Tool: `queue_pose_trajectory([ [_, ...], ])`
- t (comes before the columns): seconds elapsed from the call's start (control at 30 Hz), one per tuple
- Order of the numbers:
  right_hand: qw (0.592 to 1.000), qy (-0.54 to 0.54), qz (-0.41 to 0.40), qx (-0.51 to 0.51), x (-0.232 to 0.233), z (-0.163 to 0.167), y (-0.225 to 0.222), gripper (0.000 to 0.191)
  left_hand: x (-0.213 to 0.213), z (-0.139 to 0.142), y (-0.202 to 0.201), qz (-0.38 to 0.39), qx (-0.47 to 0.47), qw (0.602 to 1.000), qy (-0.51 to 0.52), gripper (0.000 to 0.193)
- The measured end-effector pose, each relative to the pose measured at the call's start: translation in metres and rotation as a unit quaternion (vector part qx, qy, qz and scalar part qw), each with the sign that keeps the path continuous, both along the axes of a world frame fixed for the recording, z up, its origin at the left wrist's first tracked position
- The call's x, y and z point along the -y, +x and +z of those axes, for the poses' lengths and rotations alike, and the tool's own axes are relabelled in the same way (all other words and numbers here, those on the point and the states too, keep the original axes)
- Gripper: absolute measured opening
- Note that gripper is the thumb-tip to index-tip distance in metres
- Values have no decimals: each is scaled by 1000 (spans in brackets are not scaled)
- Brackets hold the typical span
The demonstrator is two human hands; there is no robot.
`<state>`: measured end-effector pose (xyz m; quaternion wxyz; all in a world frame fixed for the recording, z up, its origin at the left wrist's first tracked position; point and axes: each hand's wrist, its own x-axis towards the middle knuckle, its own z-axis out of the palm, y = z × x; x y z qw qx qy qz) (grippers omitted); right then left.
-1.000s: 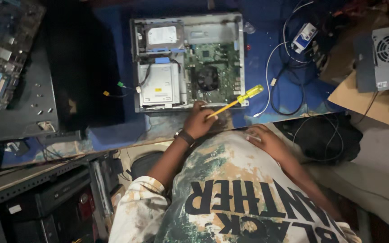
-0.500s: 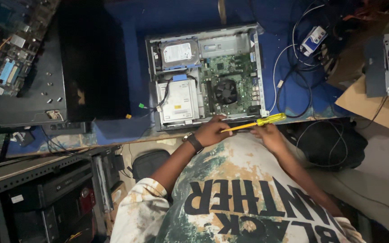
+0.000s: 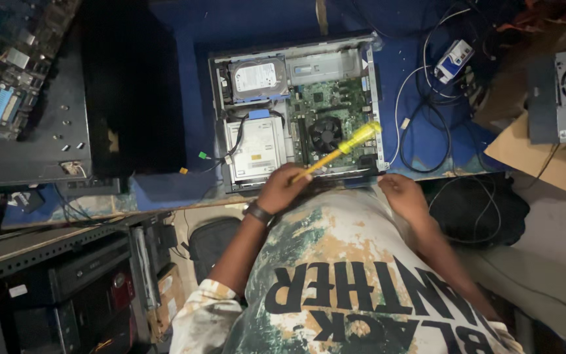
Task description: The person uses a yellow screwdriver to remove screws from a CPU fan and a power supply unit inside an open desktop computer case. They remove the fan and set it aside, then unscrew and remove the power supply unit, placing it on the table.
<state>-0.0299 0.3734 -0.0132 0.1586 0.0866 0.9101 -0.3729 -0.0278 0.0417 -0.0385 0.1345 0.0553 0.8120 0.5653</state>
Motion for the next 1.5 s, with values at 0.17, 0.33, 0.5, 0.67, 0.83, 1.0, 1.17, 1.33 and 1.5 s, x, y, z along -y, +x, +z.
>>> queue_pose_trajectory([
  [0.17, 998, 43, -24, -28, 1, 22, 1, 40, 31, -2, 9, 146, 41, 988, 1, 20],
  [0.33, 987, 81, 41, -132, 5, 22, -15, 46, 45, -25, 15, 199, 23, 980, 12, 24],
  [0.5, 964, 191, 121, -136, 8, 7, -28, 45, 48, -36, 11, 227, 61, 970, 63, 29],
  [0.67, 973, 198, 79, -87, 4, 3, -36, 27, 47, -33, 14, 246, 75, 965, 47, 27],
  [0.83, 983, 85, 107, -123, -7, 0, -53, 21, 49, -32, 20, 246, 67, 965, 55, 27],
  [1.0, 976, 95, 152, -125, -14, -5, -58, 20, 49, -34, 26, 254, 62, 965, 36, 27],
  [1.17, 982, 82, 136, -106, -15, -5, -54, 23, 48, -29, 29, 252, 92, 962, 46, 28],
  [1.33, 991, 62, 100, -69, -17, -5, -53, 26, 46, -21, 30, 251, 95, 962, 37, 28],
  [1.5, 989, -146, -21, 27, -9, -17, -64, 36, 45, -20, 29, 259, 99, 961, 21, 27],
])
